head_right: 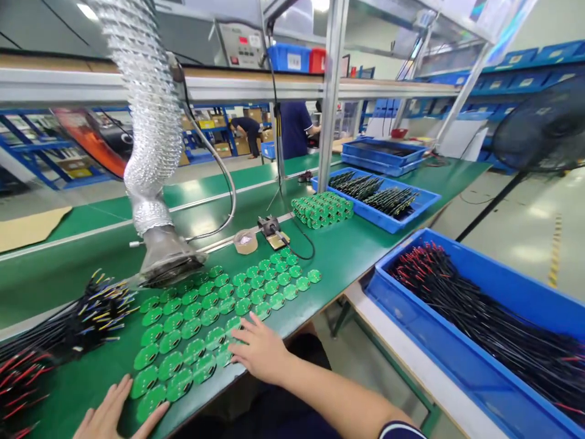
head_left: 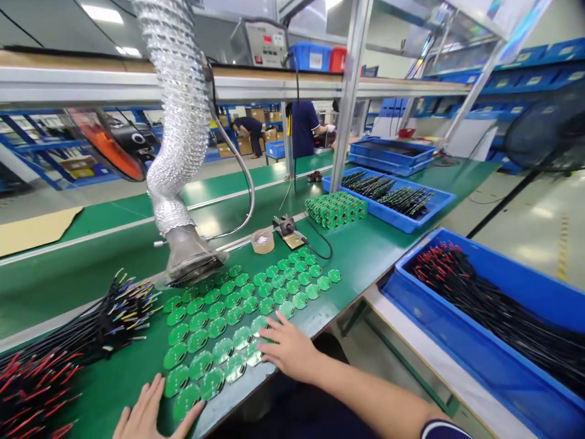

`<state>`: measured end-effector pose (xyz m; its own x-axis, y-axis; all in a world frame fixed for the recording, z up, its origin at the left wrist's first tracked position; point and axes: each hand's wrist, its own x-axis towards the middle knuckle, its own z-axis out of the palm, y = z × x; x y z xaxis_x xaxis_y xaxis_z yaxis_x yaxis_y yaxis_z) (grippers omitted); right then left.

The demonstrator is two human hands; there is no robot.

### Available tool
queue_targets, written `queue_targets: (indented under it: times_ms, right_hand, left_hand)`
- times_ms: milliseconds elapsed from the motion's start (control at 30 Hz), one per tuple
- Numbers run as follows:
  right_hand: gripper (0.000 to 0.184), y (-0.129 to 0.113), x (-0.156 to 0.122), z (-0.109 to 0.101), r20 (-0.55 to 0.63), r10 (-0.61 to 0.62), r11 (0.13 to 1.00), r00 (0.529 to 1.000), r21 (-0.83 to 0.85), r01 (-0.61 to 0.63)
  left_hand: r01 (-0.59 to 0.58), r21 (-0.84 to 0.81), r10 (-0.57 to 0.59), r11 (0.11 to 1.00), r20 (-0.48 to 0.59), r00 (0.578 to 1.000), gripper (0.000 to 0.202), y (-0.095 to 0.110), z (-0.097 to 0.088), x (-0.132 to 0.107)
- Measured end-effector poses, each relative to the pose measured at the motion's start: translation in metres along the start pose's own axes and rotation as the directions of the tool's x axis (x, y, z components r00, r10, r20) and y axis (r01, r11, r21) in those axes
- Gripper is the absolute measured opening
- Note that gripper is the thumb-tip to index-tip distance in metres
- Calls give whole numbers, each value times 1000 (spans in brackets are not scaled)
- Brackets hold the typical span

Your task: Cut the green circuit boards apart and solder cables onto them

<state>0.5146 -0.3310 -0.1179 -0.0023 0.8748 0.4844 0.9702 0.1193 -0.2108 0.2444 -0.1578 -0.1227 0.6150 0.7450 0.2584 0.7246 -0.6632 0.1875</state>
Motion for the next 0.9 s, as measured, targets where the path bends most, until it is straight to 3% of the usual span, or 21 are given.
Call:
queue_targets:
  times_ms: [133,400,567,667,767,833,900]
  right_hand:
    - [22,-1,1,3,-79,-20,999,997,32,23]
    - [26,-2,-7,-2,6,-37,987,999,157,36]
    - [27,0,-4,-7,49,3,994,999,112,-8]
    - [24,20,4,-15,-68,130,972,989,207,-114]
    - [28,54,9,-27,-126,317,927,940,252,-279]
    - [37,75,16,-32,-51,318,944,947,114,-311]
    - [52,89,30,-32,77,259,964,963,-76,-253]
  left_hand:
    - [-42,34,43,999,-21,999,88,7,-5,-5]
    - [-19,103,10,995,81,997,82,21,-19,-14]
    - [-29,105,17,994,115,993,108,30,-22,-17]
    - [-28,100,16,995,115,993,104,31,-19,-18]
    - [-4,97,-4,995,81,997,91,30,-16,-20]
    - [3,85,-8,996,59,998,92,29,-16,-21]
    - [3,61,-6,998,46,999,98,30,-17,-19]
